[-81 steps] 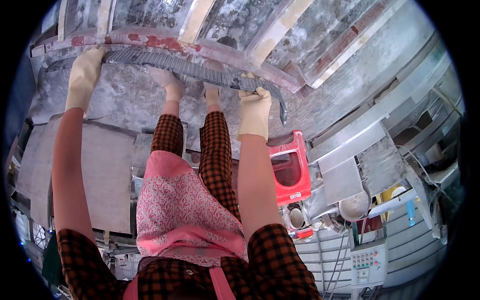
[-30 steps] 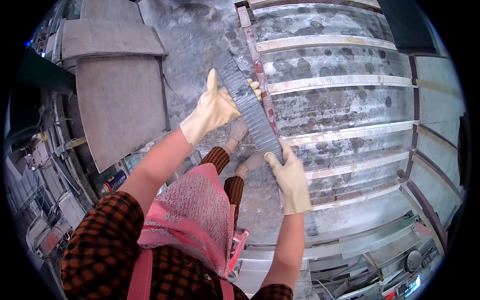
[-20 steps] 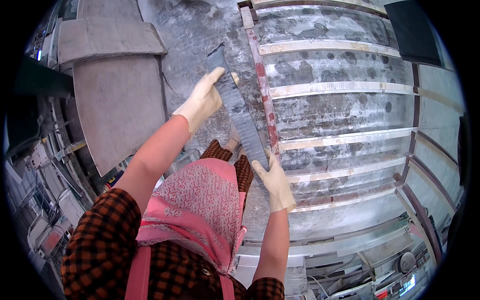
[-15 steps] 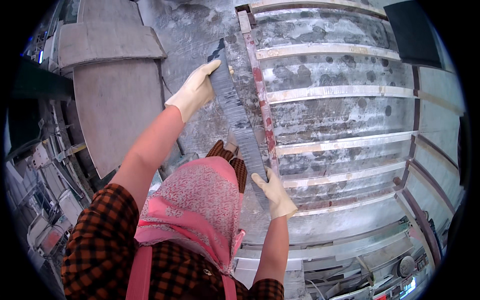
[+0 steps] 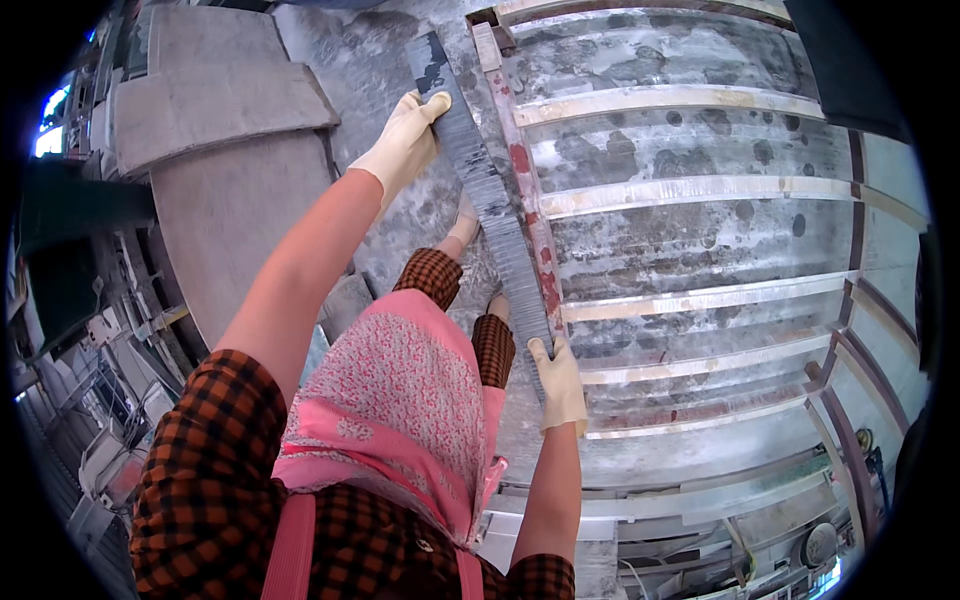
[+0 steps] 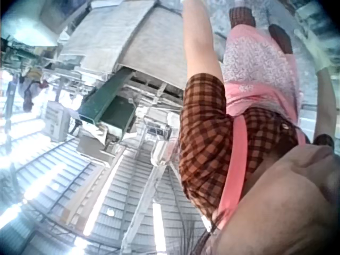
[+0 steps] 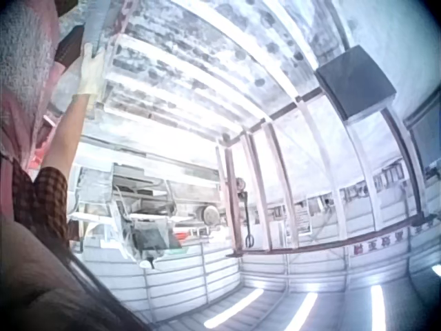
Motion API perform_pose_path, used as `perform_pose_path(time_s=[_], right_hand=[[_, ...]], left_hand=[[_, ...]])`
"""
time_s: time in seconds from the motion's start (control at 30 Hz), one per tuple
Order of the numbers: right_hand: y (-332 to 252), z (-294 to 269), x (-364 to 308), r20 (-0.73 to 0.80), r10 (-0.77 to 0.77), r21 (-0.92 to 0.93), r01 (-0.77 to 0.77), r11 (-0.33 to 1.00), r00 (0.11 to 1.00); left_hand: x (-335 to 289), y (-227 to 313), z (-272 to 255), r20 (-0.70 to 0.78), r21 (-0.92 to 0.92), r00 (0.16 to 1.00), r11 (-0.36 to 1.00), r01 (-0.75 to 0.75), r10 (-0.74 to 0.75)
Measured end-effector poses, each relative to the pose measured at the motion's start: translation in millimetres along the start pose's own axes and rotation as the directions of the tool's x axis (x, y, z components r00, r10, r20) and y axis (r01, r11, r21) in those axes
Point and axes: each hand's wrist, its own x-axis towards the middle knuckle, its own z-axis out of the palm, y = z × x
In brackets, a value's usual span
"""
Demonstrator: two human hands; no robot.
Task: The person retrieves dark grey rectangular tiles from a conveyor belt and stacks them onto a metal rack. They also handle white strips, placing them on the rack between the tiles. The person wears gloves and an apron while working in a factory setting.
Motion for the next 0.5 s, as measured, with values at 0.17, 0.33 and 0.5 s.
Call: perform_pose_path(time_s=[0.17,0.33,0.5], right_hand=[[-34,7,36,-0.144,0.059,-0.037,-0.065,0.997,0.988],[-59,18,83,-0.137,0.046,0.109,-0.032,0.994,0.990],[-75,17,128,-0.101,0.095,0.158,-0.078,0.984,0.990]], left_hand=[[59,-1,-7,-0.001,0.265,1.000,0.964,-0.014,0.015],[119,22,5,0.112,0.746,0.994,0.660,-0.082,-0.003],[123,34,10,0.157,0.766,0.983,0.616,-0.185,0.100]])
